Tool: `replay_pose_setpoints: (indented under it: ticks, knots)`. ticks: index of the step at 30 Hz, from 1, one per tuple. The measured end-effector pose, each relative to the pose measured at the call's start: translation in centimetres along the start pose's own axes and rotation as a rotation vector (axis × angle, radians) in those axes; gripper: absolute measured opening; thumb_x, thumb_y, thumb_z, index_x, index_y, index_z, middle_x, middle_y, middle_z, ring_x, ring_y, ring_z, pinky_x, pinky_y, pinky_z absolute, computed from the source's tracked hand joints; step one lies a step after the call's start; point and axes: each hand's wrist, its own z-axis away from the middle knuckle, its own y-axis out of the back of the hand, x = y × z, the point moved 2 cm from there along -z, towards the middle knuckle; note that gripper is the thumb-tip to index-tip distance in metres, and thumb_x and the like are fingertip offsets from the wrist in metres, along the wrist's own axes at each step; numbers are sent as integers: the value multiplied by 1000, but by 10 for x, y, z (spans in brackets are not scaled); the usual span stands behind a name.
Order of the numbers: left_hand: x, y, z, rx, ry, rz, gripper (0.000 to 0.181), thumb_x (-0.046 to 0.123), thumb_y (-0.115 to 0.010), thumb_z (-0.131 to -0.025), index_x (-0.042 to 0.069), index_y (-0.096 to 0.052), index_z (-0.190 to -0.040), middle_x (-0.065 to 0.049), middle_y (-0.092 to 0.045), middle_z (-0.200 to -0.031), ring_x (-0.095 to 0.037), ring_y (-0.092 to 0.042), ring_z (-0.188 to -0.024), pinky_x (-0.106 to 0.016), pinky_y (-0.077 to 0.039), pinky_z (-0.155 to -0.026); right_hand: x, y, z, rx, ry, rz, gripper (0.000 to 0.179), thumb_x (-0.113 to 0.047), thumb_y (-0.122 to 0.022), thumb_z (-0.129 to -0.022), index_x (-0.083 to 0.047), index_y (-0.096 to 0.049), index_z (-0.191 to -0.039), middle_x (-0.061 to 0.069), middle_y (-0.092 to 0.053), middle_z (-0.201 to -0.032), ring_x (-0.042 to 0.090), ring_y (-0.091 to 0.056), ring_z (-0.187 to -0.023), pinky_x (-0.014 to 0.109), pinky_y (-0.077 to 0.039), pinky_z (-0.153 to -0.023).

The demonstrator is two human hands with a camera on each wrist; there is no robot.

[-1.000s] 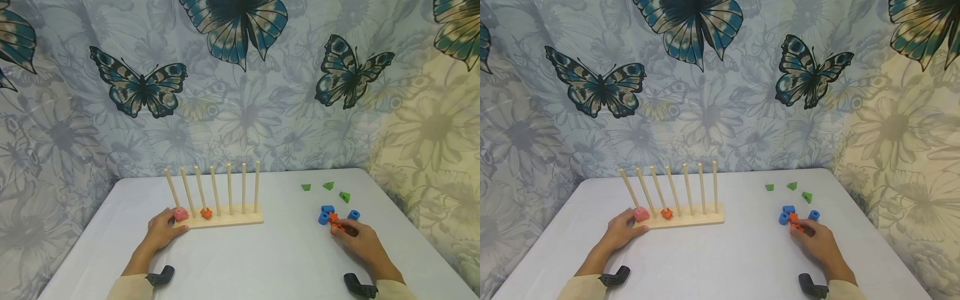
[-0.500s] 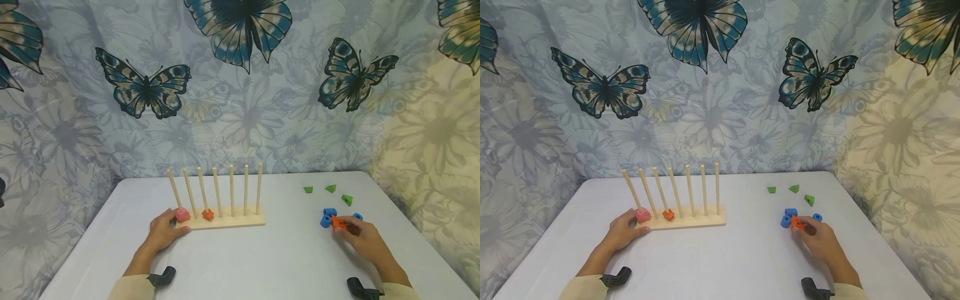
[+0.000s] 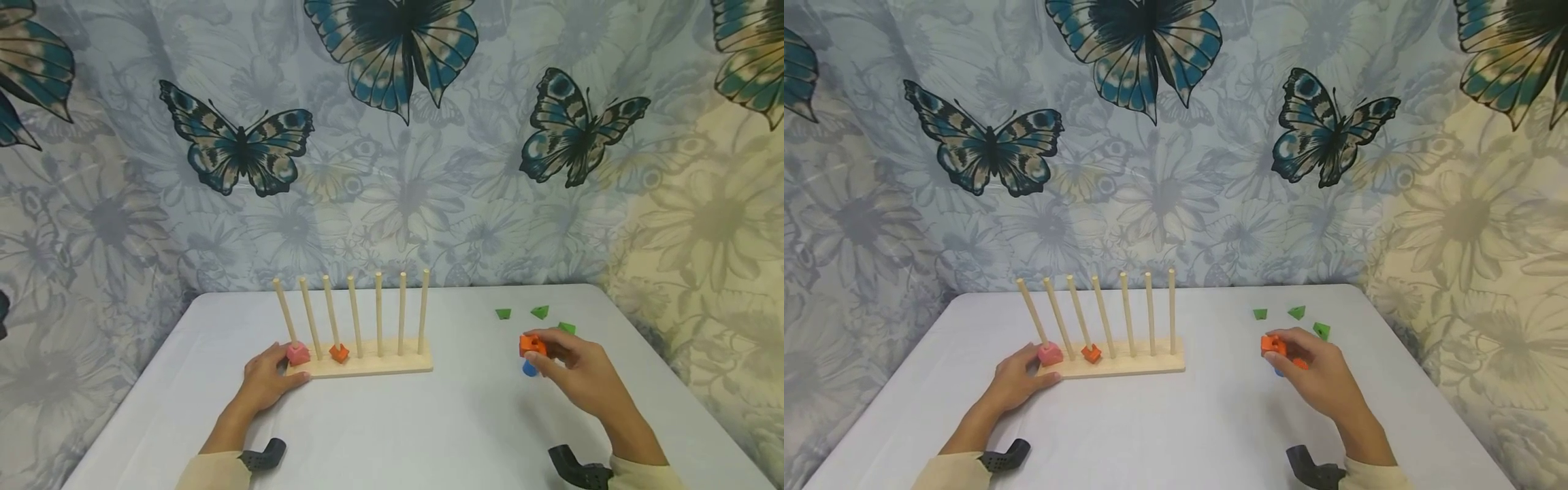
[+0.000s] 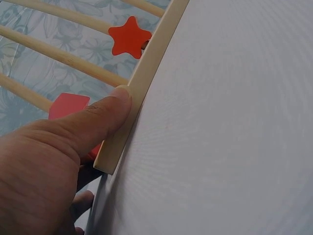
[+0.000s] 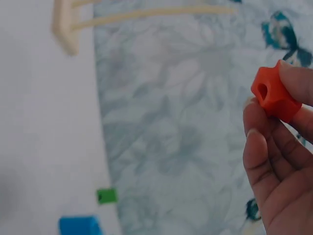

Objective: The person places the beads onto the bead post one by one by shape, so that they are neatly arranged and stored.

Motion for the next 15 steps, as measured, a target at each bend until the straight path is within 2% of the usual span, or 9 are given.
replay_pose_setpoints:
  ticks: [2,8,9,15]
  knots:
    - [-1,0,0,-3,6,0,74,38,-81,-77,-2,-54,-133,-28,-46,-138,-43,-27,-137,-59,-9,-107,-14,-1,-7,7,52,-39,30,3,-70,-86,-2,-66,-115,3,-68,-94,11,-65,-81,23,-51,-54]
    - [0,0,0,-1,-5,4,73,38,-81,-77,-1,-55,-133,-27,-47,-138,-43,-27,-137,-59,-9,-108,-50,-8,-28,40,239,-117,38,17,-70,-78,2,-65,-113,6,-67,-94,12,-62,-82,18,-52,-71]
    - [0,0,0,-1,-6,3,73,38,-81,-77,-1,-55,-133,-27,-47,-138,-43,-27,-137,-60,-9,-108,-54,-10,-31,38,259,-139,40,19,-70,-77,3,-65,-113,7,-67,-94,12,-62,-82,19,-52,-75]
    - [0,1,0,-3,-4,0,73,38,-81,-77,-1,-54,-133,-28,-46,-138,-43,-27,-137,-59,-9,-108,-77,-25,-50,14,318,-255,41,22,-68,-76,7,-64,-113,11,-68,-95,17,-63,-82,23,-53,-73]
